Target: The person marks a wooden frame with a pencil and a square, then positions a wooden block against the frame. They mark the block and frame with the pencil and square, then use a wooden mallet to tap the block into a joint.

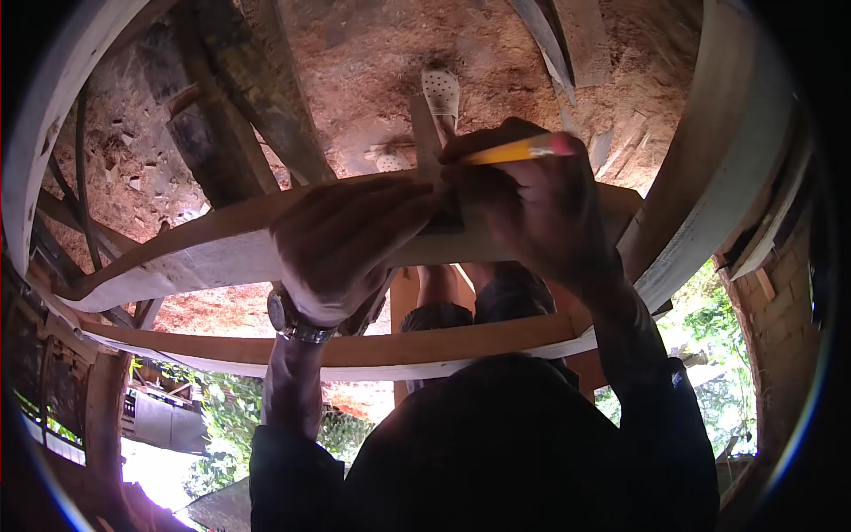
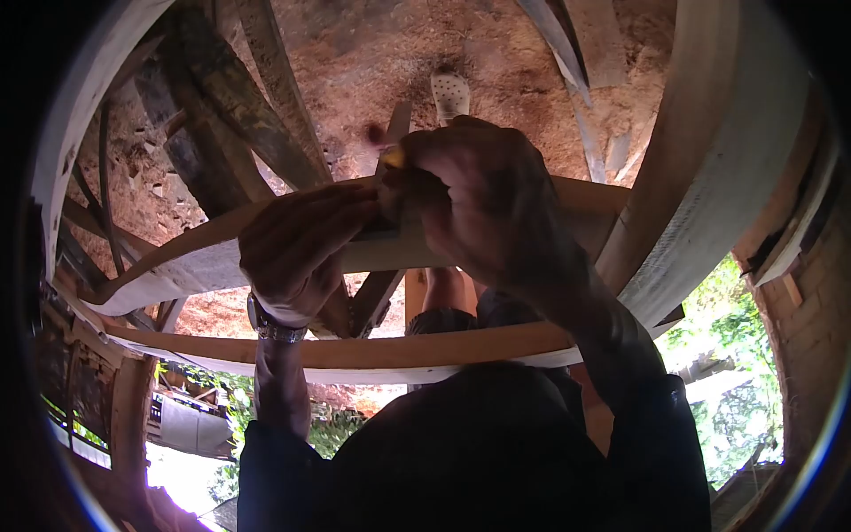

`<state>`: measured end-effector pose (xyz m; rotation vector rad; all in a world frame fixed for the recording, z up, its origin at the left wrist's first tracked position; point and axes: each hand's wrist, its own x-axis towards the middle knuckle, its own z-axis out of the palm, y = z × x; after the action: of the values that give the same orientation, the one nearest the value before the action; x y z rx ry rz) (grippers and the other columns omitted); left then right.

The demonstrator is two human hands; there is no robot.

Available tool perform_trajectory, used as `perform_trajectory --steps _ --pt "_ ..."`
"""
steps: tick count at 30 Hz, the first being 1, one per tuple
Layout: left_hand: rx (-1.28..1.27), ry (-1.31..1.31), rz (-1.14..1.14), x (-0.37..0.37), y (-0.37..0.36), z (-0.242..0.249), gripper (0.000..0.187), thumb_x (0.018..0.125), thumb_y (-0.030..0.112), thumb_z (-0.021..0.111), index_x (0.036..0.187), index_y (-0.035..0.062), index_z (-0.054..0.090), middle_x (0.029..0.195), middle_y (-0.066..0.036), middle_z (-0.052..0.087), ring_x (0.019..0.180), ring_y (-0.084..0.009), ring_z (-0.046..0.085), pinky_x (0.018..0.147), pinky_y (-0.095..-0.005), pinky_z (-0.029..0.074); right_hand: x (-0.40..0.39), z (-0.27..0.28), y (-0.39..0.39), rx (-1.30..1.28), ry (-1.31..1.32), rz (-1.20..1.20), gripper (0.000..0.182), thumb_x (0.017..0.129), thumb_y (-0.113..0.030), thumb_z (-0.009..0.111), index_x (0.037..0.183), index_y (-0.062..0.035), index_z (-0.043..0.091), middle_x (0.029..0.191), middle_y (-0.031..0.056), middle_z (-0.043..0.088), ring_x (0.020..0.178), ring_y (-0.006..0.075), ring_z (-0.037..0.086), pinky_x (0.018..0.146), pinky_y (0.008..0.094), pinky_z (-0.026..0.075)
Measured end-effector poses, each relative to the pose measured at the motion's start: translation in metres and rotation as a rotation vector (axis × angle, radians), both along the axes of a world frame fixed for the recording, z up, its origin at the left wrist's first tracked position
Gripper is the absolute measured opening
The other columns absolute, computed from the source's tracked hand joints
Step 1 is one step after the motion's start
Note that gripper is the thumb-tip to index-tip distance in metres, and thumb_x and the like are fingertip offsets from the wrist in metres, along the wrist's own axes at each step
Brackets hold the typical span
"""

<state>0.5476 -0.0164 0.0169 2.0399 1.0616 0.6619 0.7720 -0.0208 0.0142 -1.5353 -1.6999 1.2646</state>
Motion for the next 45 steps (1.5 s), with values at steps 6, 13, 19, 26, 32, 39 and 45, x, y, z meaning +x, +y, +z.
perform_trajectory --steps 6,13,19,26,32,39,45 --pt "0.0 0.001 0.008 0.0 -0.001 0.0 0.019 0.075 0.011 0.08 0.094 0.009 0.079 0.094 -0.005 0.078 0.091 -0.0222 0.078 0.075 -0.0332 0.06 0.003 0.014 0.009 -0.103 0.04 -0.021 0.007 0.086 -0.006 0.071 0.088 0.0008 0.073 0.075 0.0152 0.07 0.064 0.0287 0.07 0.06 0.0367 0.054" --pt "-0.003 0.025 0.005 0.002 0.001 0.004 0.022 0.073 0.01 0.082 0.094 0.0093 0.079 0.092 -0.005 0.078 0.089 -0.0227 0.078 0.074 -0.0334 0.06 0.005 0.013 0.007 -0.187 0.047 -0.043 0.012 0.091 -0.013 0.074 0.093 -0.0008 0.075 0.078 0.0132 0.074 0.071 0.0201 0.075 0.062 0.0319 0.056" --pt "-0.026 0.009 0.002 0.002 0.001 0.004 0.021 0.074 0.006 0.08 0.096 0.0078 0.079 0.093 -0.007 0.079 0.09 -0.0237 0.078 0.074 -0.0338 0.06 0.019 0.036 0.017 -0.506 0.249 -0.142 0.019 0.093 -0.016 0.075 0.101 0.0002 0.076 0.084 0.0115 0.077 0.078 0.0174 0.075 0.071 0.0307 0.058" --pt "0.004 0.029 -0.012 -0.005 0.001 0.003 0.018 0.079 0.004 0.077 0.096 0.0063 0.079 0.094 -0.009 0.079 0.09 -0.0245 0.078 0.074 -0.0339 0.061 0.014 0.031 0.02 -0.489 0.214 -0.358 0.022 0.096 -0.017 0.071 0.106 0.0019 0.075 0.095 0.0107 0.078 0.091 0.0144 0.072 0.084 0.0284 0.055" --pt "0.011 0.108 0.033 -0.058 -0.001 0.005 0.014 0.083 0.003 0.074 0.095 0.0065 0.079 0.094 -0.008 0.079 0.091 -0.0252 0.078 0.074 -0.0353 0.06 0.0 0.023 0.013 -0.458 0.193 -0.317 0.019 0.097 -0.013 0.068 0.106 0.0027 0.073 0.096 0.0093 0.076 0.089 0.0142 0.071 0.085 0.0291 0.054" --pt "-0.02 0.084 0.05 -0.072 -0.004 0.004 0.022 0.079 0.0 0.071 0.099 0.0034 0.078 0.097 -0.012 0.078 0.093 -0.0274 0.077 0.084 -0.0402 0.063 -0.024 0.023 0.015 -0.427 0.286 -0.287 0.016 0.096 -0.012 0.07 0.102 0.0029 0.073 0.091 0.0107 0.077 0.089 0.0161 0.074 0.084 0.0296 0.055" --pt "-0.025 0.101 0.026 -0.082 0.0 0.006 0.031 0.072 -0.005 0.065 0.099 0.0018 0.078 0.098 -0.013 0.078 0.093 -0.0281 0.077 0.085 -0.0409 0.062 -0.041 0.028 0.016 -0.489 0.334 -0.133 0.017 0.099 -0.009 0.066 0.11 0.0031 0.071 0.1 0.0093 0.075 0.094 0.0139 0.069 0.086 0.0281 0.053"
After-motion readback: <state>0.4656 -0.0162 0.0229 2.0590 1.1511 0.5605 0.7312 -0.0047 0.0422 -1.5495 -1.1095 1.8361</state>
